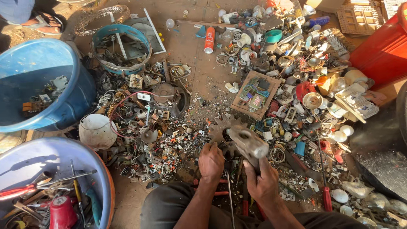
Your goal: The person sits on the ground and uses a hammer and screwdriver to break apart a small electronic component. They repeatedly strike the object to separate its parts, working amidst a large pile of electronic waste and debris.
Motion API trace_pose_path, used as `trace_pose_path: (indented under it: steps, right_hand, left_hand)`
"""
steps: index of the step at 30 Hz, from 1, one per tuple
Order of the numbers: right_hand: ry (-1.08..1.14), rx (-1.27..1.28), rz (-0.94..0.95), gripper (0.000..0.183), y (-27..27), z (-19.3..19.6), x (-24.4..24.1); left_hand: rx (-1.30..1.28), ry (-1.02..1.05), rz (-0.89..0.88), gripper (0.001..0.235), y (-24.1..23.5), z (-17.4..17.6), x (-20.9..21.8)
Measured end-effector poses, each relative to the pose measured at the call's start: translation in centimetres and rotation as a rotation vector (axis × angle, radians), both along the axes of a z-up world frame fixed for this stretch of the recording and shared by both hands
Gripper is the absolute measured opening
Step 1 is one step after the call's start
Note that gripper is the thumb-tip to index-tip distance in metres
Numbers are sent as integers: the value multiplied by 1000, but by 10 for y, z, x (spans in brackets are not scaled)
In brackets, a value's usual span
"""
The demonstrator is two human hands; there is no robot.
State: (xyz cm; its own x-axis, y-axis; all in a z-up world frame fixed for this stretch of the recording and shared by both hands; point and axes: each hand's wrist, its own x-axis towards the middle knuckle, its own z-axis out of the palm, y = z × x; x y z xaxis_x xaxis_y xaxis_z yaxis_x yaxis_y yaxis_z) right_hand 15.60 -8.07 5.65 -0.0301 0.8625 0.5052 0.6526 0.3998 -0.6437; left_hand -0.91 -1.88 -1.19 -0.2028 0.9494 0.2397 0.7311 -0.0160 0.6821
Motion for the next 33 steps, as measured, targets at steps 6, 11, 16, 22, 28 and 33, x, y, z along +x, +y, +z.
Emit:
trace_pose_path:
  steps: [6, 11, 16, 22, 28, 33]
  right_hand:
    - [-385, -470, -67, 52, 22, -3, -12]
    - [-187, -110, -62, 55, 11, 1, -5]
    - [-210, -109, -10, 47, 7, 8, -13]
    - [-352, -346, -72, 52, 19, 16, -17]
    - [-9, 72, 43, 38, 8, 30, -16]
    - [-477, -581, -78, 53, 22, 31, -22]
  left_hand:
    - [-6, -15, -24, 25, -3, 12, -6]
    - [-55, -8, -5, 25, -4, 0, -3]
    - [-86, 1, -20, 24, -2, -6, -3]
    - [-12, 28, -18, 25, -3, 3, -4]
    - [-34, 36, -29, 25, 1, 1, -2]
    - [59, 25, -37, 28, -3, 7, -4]
